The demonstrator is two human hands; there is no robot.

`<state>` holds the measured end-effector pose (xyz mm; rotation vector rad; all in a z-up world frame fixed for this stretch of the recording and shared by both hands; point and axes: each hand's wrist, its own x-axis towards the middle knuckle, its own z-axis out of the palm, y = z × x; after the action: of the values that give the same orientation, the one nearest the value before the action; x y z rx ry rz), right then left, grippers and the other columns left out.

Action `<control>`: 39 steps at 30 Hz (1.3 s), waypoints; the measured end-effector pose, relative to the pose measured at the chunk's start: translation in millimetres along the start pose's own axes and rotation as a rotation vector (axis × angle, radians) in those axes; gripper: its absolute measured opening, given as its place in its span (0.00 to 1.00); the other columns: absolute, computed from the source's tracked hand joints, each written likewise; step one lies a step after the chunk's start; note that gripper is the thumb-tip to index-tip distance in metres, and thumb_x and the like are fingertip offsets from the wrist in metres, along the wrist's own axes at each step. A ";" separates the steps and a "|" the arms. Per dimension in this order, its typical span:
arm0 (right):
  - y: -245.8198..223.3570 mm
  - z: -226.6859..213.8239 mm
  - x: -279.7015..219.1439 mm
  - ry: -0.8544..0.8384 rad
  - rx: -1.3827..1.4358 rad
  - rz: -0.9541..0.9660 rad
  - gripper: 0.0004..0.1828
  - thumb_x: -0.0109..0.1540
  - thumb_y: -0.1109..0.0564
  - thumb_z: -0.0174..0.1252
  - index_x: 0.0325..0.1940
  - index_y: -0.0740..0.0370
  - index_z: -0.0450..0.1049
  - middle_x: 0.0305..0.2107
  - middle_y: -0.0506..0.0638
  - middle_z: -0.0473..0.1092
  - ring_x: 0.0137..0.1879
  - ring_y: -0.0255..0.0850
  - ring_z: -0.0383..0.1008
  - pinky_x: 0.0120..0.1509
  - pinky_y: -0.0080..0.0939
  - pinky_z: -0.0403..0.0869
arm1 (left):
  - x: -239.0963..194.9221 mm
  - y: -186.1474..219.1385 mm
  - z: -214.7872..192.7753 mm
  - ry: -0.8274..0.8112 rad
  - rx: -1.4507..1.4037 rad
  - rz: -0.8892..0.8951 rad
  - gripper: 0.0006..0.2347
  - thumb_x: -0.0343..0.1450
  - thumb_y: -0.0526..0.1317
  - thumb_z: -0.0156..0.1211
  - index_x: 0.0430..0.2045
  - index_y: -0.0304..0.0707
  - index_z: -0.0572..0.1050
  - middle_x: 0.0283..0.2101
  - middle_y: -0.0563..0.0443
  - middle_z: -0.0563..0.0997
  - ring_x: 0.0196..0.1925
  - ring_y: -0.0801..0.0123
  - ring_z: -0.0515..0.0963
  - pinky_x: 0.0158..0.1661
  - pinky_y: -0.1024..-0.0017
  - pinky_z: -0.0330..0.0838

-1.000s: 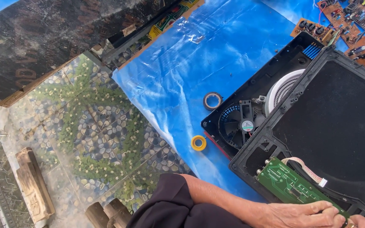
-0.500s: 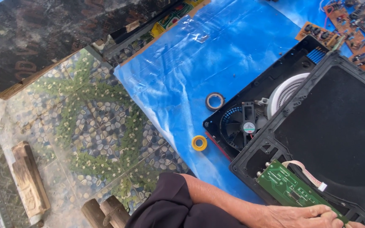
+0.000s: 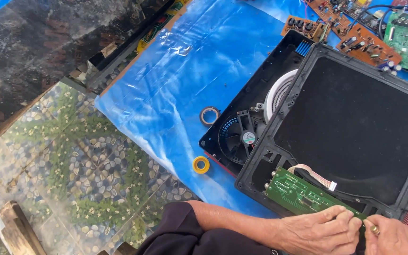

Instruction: The person uses a screwdriver to remove screws from a green circuit board inside a black plastic casing. They then detach the board and set it aside, followed by unscrewing and removing a small black fan from the casing.

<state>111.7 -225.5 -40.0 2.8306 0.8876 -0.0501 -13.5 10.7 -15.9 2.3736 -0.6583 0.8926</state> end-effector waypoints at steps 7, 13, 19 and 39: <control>-32.7 -32.9 -13.7 0.527 -0.235 -0.159 0.09 0.78 0.49 0.54 0.50 0.42 0.81 0.33 0.34 0.72 0.42 0.33 0.77 0.38 0.34 0.64 | 22.9 -3.6 -33.4 0.086 0.241 0.060 0.07 0.79 0.29 0.51 0.44 0.25 0.78 0.50 0.34 0.80 0.53 0.51 0.80 0.61 0.59 0.80; -32.7 -44.3 -31.4 0.461 -0.241 -0.208 0.14 0.70 0.54 0.61 0.60 0.45 0.82 0.35 0.33 0.74 0.40 0.31 0.77 0.36 0.34 0.68 | 22.9 -2.7 -26.1 0.092 0.218 0.073 0.06 0.79 0.29 0.55 0.43 0.24 0.78 0.51 0.31 0.81 0.54 0.48 0.81 0.61 0.57 0.81; -29.8 -46.7 -36.1 0.311 -0.277 -0.204 0.22 0.66 0.52 0.61 0.66 0.42 0.77 0.36 0.29 0.74 0.43 0.26 0.76 0.34 0.30 0.70 | 25.3 -3.8 -28.5 0.072 0.267 0.091 0.06 0.79 0.30 0.55 0.45 0.26 0.78 0.52 0.33 0.80 0.55 0.50 0.81 0.61 0.59 0.82; 12.0 33.6 -23.0 0.327 0.190 -0.202 0.16 0.70 0.60 0.60 0.61 0.61 0.83 0.38 0.52 0.79 0.45 0.48 0.79 0.59 0.45 0.77 | 7.6 3.2 -5.2 0.070 0.102 0.002 0.07 0.79 0.31 0.53 0.46 0.24 0.75 0.52 0.30 0.80 0.56 0.46 0.80 0.64 0.54 0.79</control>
<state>100.3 -254.0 -69.3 2.9620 1.2985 0.3286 -12.6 9.5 -6.2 2.4189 -0.6007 1.0267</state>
